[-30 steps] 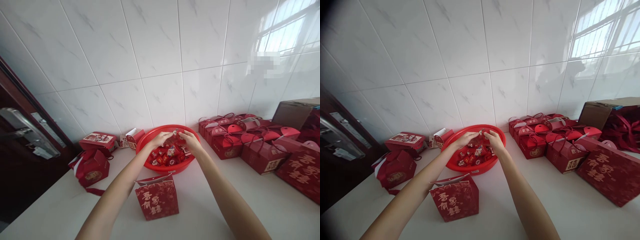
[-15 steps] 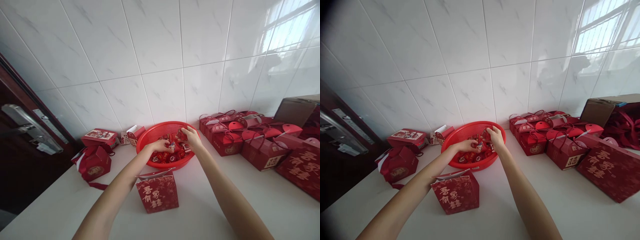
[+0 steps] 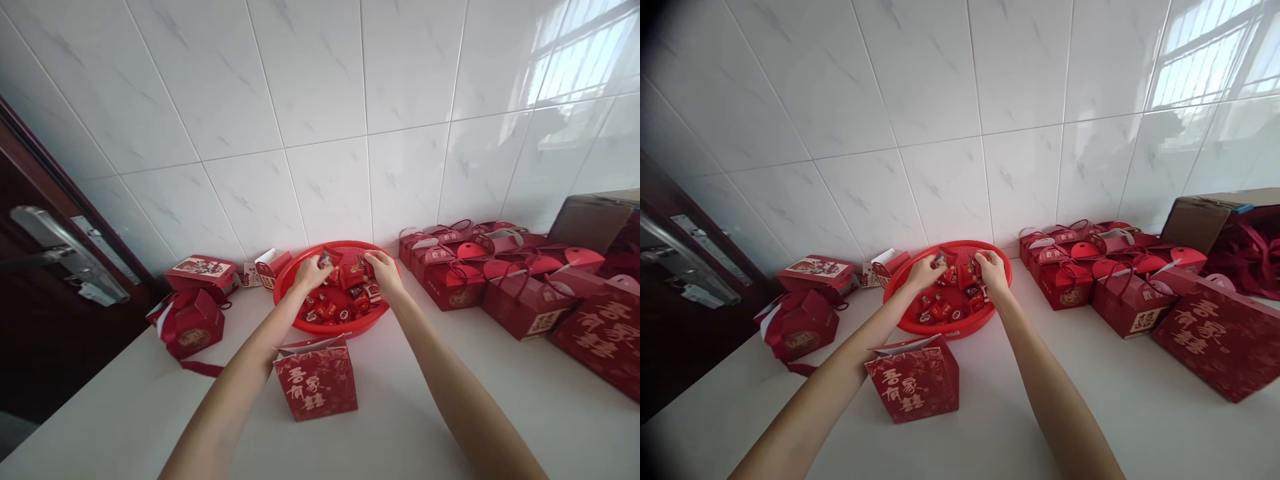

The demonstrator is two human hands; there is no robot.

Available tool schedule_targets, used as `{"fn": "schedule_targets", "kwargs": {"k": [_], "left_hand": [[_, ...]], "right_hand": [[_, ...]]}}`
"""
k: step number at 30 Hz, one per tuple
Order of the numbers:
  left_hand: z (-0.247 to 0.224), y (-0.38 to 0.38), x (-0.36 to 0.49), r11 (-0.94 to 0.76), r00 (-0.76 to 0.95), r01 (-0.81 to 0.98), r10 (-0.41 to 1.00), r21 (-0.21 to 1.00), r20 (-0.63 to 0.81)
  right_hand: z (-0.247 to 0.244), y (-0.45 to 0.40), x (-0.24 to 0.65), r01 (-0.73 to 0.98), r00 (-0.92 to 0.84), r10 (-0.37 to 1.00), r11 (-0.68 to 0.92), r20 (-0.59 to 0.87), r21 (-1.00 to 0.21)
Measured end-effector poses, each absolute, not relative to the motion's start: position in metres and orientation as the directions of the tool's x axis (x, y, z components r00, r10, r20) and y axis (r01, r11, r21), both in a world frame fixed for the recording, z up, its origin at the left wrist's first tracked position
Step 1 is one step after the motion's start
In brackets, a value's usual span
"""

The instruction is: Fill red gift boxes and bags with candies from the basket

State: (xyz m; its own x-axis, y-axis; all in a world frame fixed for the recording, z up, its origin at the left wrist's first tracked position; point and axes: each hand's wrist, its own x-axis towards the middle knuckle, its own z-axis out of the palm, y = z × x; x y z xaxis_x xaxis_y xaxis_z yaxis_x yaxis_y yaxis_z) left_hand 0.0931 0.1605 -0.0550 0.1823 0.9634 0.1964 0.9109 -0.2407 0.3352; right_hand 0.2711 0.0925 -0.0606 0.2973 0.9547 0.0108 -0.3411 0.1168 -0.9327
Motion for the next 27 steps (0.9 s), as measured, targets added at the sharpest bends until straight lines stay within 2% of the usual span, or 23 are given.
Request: {"fn": "schedule_targets", "kwargs": {"k": [3, 5, 9, 12, 16, 19, 23, 27], "left_hand": [[-0.053, 0.163, 0.091, -0.102, -0.008, 0.947, 0.940, 0.304, 0.342], [-0.055, 0.164, 0.090, -0.109, 0.006, 0.955, 0.938, 0.278, 0.348], [-0.063, 0.165, 0.090, -0.283, 0.240, 0.924, 0.952, 0.255, 0.189], [-0.069, 0.165, 0.091, -0.422, 0.424, 0.873, 0.905, 0.245, 0.048], [-0.071, 0.167, 0.099, -0.561, 0.575, 0.805, 0.818, 0.193, -0.024], [-0.072, 0.173, 0.107, -0.604, 0.614, 0.788, 0.785, 0.120, -0.080], [-0.077, 0.191, 0.107, -0.563, 0.553, 0.827, 0.814, -0.004, -0.176], [-0.080, 0.211, 0.101, -0.587, 0.571, 0.809, 0.798, -0.036, -0.194]], "right_hand": [[-0.059, 0.092, 0.270, -0.347, 0.311, 0.950, 0.115, 0.002, -0.931], [-0.058, 0.092, 0.270, -0.351, 0.314, 0.949, 0.113, -0.003, -0.929], [-0.058, 0.092, 0.270, -0.357, 0.310, 0.951, 0.107, -0.009, -0.928], [-0.059, 0.093, 0.271, -0.359, 0.306, 0.952, 0.109, -0.007, -0.927], [-0.060, 0.094, 0.271, -0.364, 0.292, 0.956, 0.117, 0.007, -0.924], [-0.059, 0.093, 0.271, -0.367, 0.287, 0.958, 0.125, 0.016, -0.922], [-0.057, 0.090, 0.269, -0.361, 0.289, 0.957, 0.116, 0.008, -0.925], [-0.054, 0.087, 0.266, -0.353, 0.273, 0.962, 0.098, -0.002, -0.930]]}}
